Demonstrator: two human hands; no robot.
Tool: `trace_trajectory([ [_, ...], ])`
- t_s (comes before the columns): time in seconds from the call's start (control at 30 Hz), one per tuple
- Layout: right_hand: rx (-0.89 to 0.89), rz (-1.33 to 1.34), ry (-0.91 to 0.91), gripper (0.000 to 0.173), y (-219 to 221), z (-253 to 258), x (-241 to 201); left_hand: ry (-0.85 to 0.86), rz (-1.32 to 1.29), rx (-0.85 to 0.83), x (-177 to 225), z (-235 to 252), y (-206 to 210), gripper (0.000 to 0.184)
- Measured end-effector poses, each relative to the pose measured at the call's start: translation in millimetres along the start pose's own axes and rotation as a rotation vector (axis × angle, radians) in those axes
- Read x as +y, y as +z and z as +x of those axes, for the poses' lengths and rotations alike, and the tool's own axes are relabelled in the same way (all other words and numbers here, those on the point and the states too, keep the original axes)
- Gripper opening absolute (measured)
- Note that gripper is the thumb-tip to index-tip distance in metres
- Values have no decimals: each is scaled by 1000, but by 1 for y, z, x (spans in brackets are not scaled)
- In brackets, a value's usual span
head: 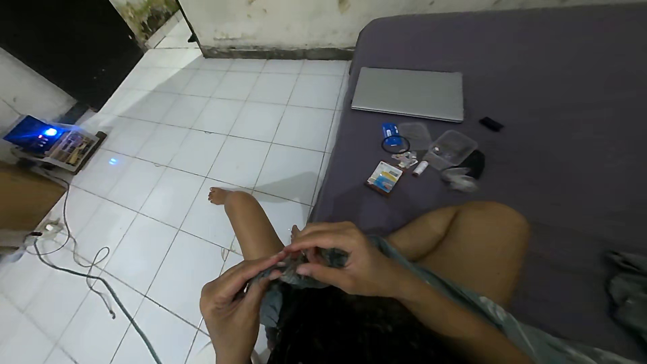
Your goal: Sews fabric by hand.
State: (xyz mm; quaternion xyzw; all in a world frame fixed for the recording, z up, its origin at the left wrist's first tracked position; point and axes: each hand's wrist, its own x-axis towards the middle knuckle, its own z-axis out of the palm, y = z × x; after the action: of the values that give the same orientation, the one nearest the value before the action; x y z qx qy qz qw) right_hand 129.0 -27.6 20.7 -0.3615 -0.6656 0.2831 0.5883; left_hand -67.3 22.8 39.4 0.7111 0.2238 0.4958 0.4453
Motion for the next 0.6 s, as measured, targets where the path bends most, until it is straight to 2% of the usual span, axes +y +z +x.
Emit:
trace_trajectory([
  [0.23, -1, 23, 5, 17, 7, 2, 0, 37, 55, 36, 0, -2, -4, 11],
  [0.4, 44, -154, -47, 14, 2, -1, -17, 55, 85, 64, -1, -3, -4, 10],
  [0.5, 78, -268, -96, 13, 1, -4, -27, 14, -20, 33, -4, -2, 3, 12],
  [0.6, 113, -312, -126, 11, -1, -7, -29, -94, -205, -90, -7, -1, 7, 18],
])
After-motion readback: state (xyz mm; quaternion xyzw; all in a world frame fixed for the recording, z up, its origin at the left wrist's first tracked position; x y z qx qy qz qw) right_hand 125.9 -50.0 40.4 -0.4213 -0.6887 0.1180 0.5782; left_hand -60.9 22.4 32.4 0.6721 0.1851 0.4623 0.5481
